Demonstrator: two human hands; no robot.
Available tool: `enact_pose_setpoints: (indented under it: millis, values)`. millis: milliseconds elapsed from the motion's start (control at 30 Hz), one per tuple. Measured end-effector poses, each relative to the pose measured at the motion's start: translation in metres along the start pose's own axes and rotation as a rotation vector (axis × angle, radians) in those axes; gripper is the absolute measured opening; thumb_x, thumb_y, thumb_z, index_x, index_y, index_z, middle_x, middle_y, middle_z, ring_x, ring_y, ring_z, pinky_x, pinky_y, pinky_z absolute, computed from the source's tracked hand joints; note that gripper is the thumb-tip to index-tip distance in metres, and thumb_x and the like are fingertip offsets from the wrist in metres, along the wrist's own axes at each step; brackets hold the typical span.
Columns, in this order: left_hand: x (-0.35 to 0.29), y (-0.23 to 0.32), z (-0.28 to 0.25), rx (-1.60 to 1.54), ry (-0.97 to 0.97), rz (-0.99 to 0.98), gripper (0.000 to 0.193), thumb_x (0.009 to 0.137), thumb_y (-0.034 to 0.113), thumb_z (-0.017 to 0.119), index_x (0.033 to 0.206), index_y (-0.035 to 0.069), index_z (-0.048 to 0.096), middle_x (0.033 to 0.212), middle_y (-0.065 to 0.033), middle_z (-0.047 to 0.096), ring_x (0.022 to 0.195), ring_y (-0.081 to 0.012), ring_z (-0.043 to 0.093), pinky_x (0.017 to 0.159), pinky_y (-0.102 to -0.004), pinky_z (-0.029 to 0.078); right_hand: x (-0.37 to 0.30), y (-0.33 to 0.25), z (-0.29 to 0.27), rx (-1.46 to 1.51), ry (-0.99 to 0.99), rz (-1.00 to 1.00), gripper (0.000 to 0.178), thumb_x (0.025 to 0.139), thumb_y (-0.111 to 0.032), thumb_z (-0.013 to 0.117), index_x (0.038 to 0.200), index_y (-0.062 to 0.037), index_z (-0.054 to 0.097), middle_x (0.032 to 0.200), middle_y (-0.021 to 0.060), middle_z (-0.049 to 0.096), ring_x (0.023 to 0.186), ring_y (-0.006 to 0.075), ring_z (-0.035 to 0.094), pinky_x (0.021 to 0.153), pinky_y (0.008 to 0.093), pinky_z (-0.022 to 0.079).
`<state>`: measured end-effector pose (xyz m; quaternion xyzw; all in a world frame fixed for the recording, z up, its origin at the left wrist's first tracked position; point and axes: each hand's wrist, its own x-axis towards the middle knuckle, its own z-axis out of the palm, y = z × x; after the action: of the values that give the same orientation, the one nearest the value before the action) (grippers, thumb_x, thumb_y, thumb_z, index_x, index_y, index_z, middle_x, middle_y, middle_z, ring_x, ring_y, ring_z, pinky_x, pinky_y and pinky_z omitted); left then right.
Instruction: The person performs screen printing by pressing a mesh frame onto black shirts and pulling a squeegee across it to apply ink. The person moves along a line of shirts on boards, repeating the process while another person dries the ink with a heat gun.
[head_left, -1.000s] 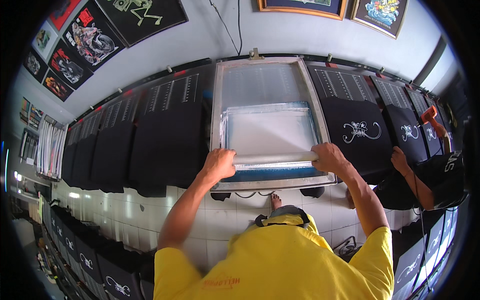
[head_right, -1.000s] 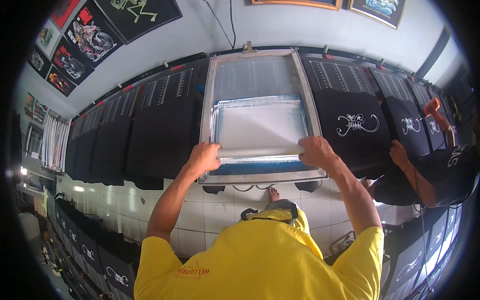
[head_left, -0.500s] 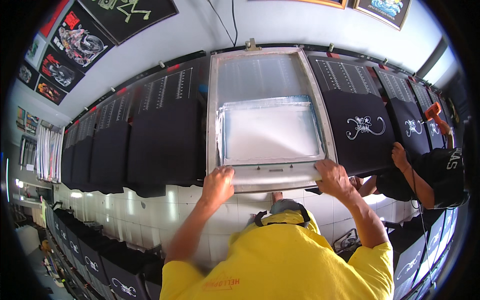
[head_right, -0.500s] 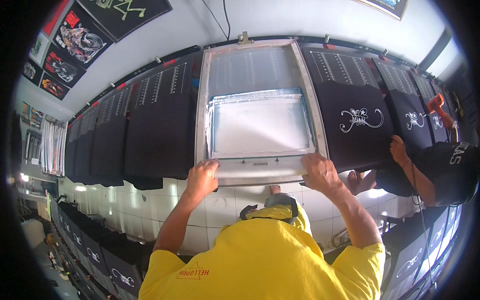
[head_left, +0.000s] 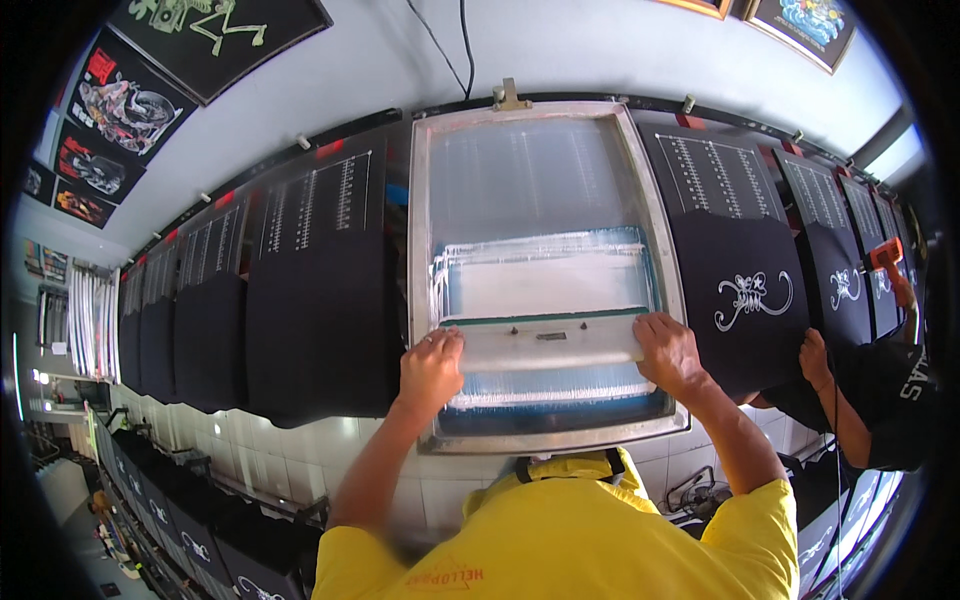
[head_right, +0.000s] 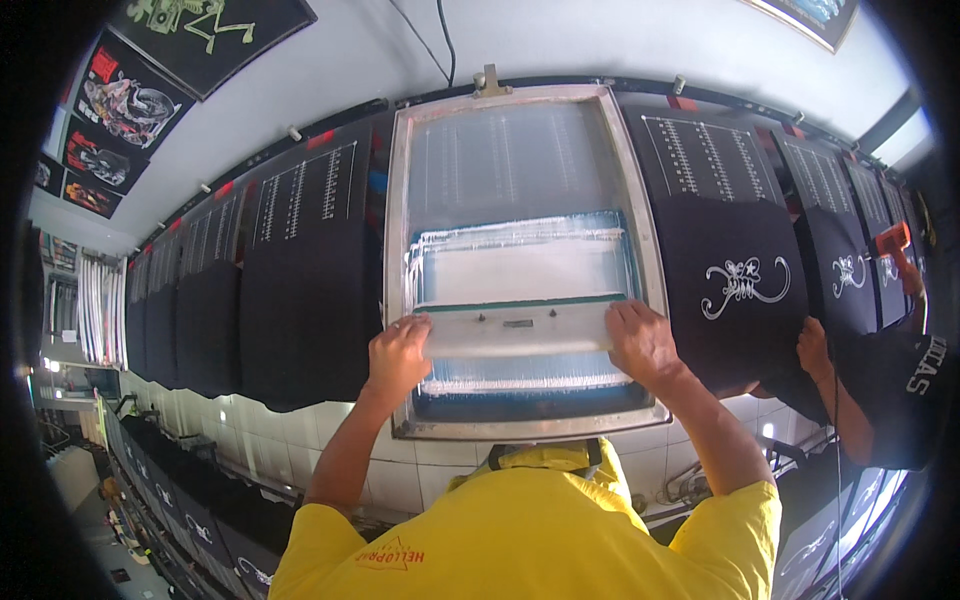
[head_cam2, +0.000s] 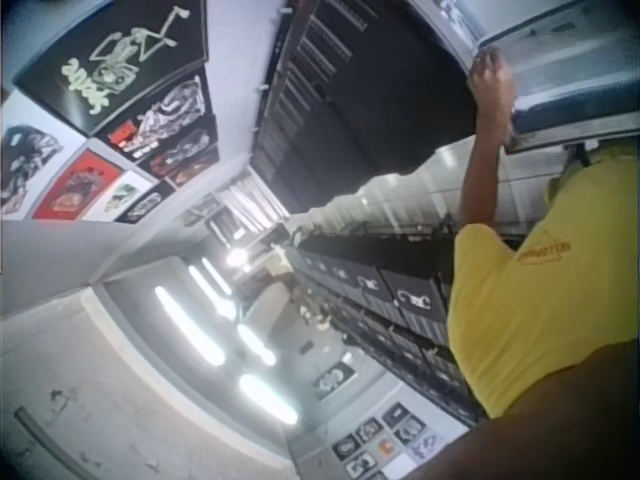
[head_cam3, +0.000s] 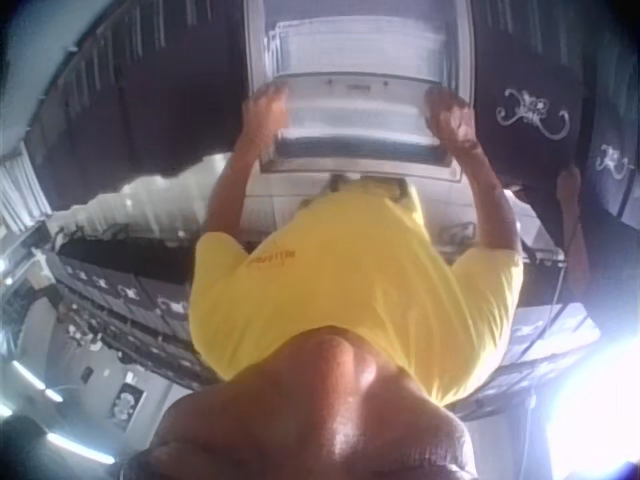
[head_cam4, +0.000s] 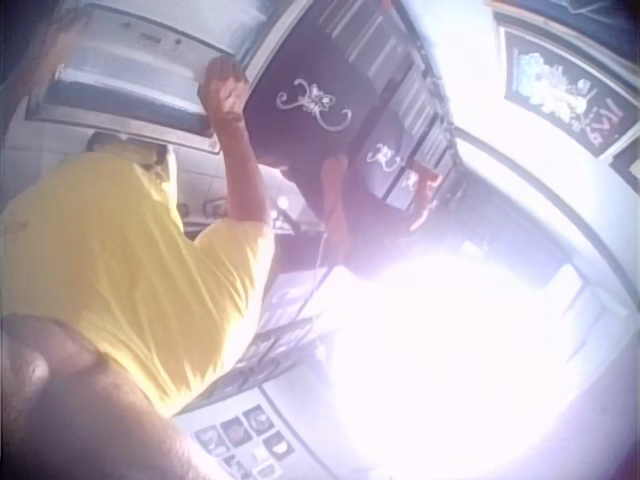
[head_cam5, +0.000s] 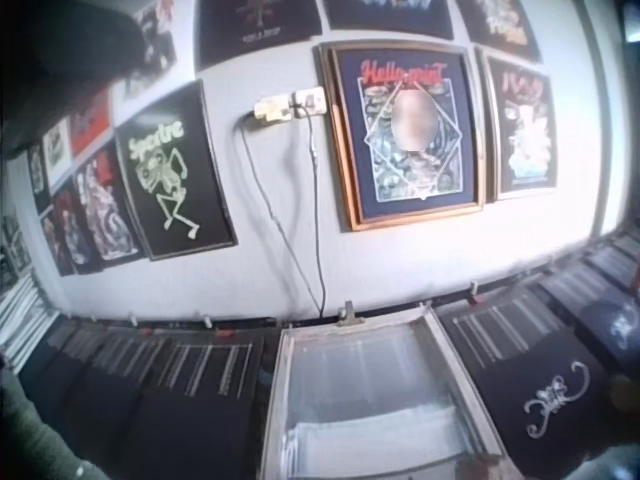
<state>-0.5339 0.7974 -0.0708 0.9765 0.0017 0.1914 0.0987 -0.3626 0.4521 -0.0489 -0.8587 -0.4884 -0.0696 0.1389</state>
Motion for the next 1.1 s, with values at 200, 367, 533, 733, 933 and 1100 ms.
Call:
enact_pose_setpoints:
  millis: [200, 367, 533, 733, 933, 1100]
  values:
    - [0.069, -0.035, 0.008, -0.014, -0.066, -0.022, 0.019, 0.071, -0.003, 0.06, 0.087, 0.003, 0.068, 0.083, -0.0139, 0.071, 0.077, -0.0313, 0.07, 0.066, -0.0414, 0.058, 0.069, 0.049, 0.012, -0.045, -0.083, 0.062, 0.028, 0.064, -0.006, 0.075, 0.089, -0.0041, 0.063, 0.087, 0.0117, 0.065, 0.086, 0.031, 0.067, 0.075, 0.0404, 0.056]
    - [0.092, -0.043, 0.001, -0.03, -0.127, -0.033, 0.025, 0.069, -0.002, 0.059, 0.09, 0.001, 0.071, 0.088, -0.0172, 0.071, 0.078, -0.0346, 0.07, 0.07, -0.0442, 0.057, 0.095, 0.051, -0.004, -0.071, -0.15, 0.093, 0.016, 0.069, -0.007, 0.073, 0.083, -0.0036, 0.067, 0.083, 0.0132, 0.069, 0.081, 0.0326, 0.069, 0.076, 0.0411, 0.056]
    - [0.09, -0.046, -0.001, -0.047, -0.139, -0.069, 0.03, 0.069, -0.002, 0.058, 0.095, 0.001, 0.072, 0.092, -0.0185, 0.071, 0.079, -0.0374, 0.069, 0.075, -0.0445, 0.056, 0.096, 0.049, -0.01, -0.074, -0.104, 0.096, 0.013, 0.071, -0.004, 0.069, 0.084, -0.0027, 0.07, 0.084, 0.0153, 0.07, 0.081, 0.0331, 0.071, 0.074, 0.0421, 0.057]
    - [0.07, -0.037, -0.011, -0.111, -0.061, -0.123, 0.033, 0.068, -0.001, 0.059, 0.099, 0.005, 0.072, 0.097, -0.016, 0.071, 0.088, -0.0362, 0.068, 0.081, -0.045, 0.056, 0.087, 0.024, -0.027, -0.137, 0.067, 0.035, 0.01, 0.069, -0.003, 0.067, 0.079, -0.0026, 0.068, 0.08, 0.0155, 0.068, 0.08, 0.0333, 0.069, 0.073, 0.0421, 0.057]
    - [0.028, -0.003, -0.038, -0.039, -0.094, -0.114, 0.034, 0.069, -0.001, 0.059, 0.1, 0.005, 0.071, 0.1, -0.0159, 0.072, 0.091, -0.0349, 0.069, 0.083, -0.0443, 0.056, 0.024, 0.002, -0.024, -0.035, 0.056, 0.102, 0.015, 0.068, -0.002, 0.067, 0.082, -0.0031, 0.064, 0.087, 0.0142, 0.068, 0.085, 0.0325, 0.068, 0.072, 0.0413, 0.057]
    - [-0.042, 0.041, -0.039, -0.025, -0.028, -0.06, 0.023, 0.07, -0.005, 0.057, 0.092, 0.0, 0.064, 0.093, -0.0164, 0.071, 0.086, -0.0332, 0.069, 0.072, -0.0424, 0.059, -0.043, -0.031, -0.023, 0.04, 0.071, 0.076, 0.025, 0.065, 0.0, 0.067, 0.089, -0.0039, 0.061, 0.091, 0.012, 0.067, 0.089, 0.0314, 0.067, 0.072, 0.0412, 0.057]
